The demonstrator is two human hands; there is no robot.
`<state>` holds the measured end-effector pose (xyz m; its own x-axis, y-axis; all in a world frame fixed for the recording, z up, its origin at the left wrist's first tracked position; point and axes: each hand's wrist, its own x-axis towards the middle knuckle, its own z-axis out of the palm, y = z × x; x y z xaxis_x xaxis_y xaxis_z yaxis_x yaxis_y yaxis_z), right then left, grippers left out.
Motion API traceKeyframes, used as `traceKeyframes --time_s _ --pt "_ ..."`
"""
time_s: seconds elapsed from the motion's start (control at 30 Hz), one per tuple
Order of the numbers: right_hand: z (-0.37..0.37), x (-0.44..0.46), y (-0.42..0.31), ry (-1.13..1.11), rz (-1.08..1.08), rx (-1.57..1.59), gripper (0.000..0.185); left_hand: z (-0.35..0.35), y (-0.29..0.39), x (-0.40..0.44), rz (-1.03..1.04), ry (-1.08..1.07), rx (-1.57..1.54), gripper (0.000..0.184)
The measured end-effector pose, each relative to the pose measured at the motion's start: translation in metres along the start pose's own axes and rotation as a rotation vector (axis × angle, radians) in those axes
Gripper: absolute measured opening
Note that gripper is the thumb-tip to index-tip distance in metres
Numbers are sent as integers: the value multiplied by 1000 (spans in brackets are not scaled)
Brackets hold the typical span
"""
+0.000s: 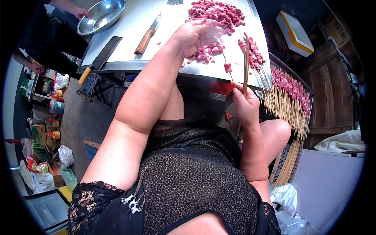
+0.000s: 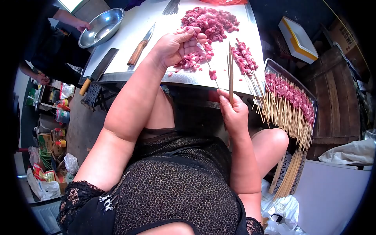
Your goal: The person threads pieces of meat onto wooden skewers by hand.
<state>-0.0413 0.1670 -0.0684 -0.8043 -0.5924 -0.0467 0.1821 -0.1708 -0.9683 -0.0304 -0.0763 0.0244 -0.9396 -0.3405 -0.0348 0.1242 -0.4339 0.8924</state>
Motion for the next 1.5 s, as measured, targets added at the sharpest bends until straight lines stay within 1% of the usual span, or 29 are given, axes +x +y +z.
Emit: traceKeyframes --time_s 0.1,0.2,0.27,0.3,0.37,0.43,0.53,0.6,0.63,0.7,0.73,0.8,0.93,1.0,1.03,1.1,1.17,1.27,1.3,1.37,1.4,1.43,1.5 --pt "-2 1 2 -7 5 14 20 1 -1 -3 8 -46 23 24" --pt "-1 2 2 1 -34 -7 20 4 0 -4 -20 -34 0 24" --pt "-5 1 -2 36 -64 -127 20 5 3 -9 -42 -49 -8 24" --pt "-7 3 -1 36 -63 -128 20 4 3 -10 -61 -64 -17 24" --pt "-11 6 1 52 -144 -216 20 5 1 -9 -47 -80 -18 24" --pt "-11 6 0 41 -118 -199 21 5 0 -9 -33 -95 -20 24" --pt "-10 6 1 26 -138 -163 20 6 1 -9 -46 -88 22 25" --pt "-11 6 -1 -19 -16 -18 20 4 3 -11 -72 -171 55 26" --pt "-9 5 -3 -19 -13 -20 20 3 3 -11 -73 -170 52 26" --pt "-3 4 -8 -60 62 62 20 2 3 -11 -93 -246 -64 27" --pt "-4 4 -9 -60 64 59 20 3 2 -11 -93 -246 -68 27" --pt "-4 3 -10 -104 183 190 22 7 3 -14 -101 -218 -41 27" --pt "0 2 -15 -155 246 285 24 9 5 -17 -126 -243 -108 27" --pt "8 0 -22 -175 302 401 25 14 1 -17 -172 -224 10 26" --pt "12 1 -25 -173 303 398 25 17 -1 -18 -172 -225 6 26" --pt "21 5 -30 -100 206 346 25 24 -4 -20 -192 -209 98 25" --pt "30 8 -40 -70 189 321 25 30 -7 -20 -186 -173 100 26" --pt "36 20 -42 -64 111 209 25 28 -17 -16 -82 -82 -135 25" --pt "36 21 -40 -67 107 203 25 28 -23 -14 -76 -84 -138 25" --pt "40 23 -38 -95 103 86 25 29 -33 -9 -54 -33 -377 19" --pt "41 21 -35 -94 119 85 25 39 -32 -14 -73 22 -395 15" --pt "43 19 -31 -61 96 49 26 41 -37 -14 -54 9 -394 14" --pt "51 13 -32 -42 66 107 26 49 -34 -23 -66 53 -337 13"
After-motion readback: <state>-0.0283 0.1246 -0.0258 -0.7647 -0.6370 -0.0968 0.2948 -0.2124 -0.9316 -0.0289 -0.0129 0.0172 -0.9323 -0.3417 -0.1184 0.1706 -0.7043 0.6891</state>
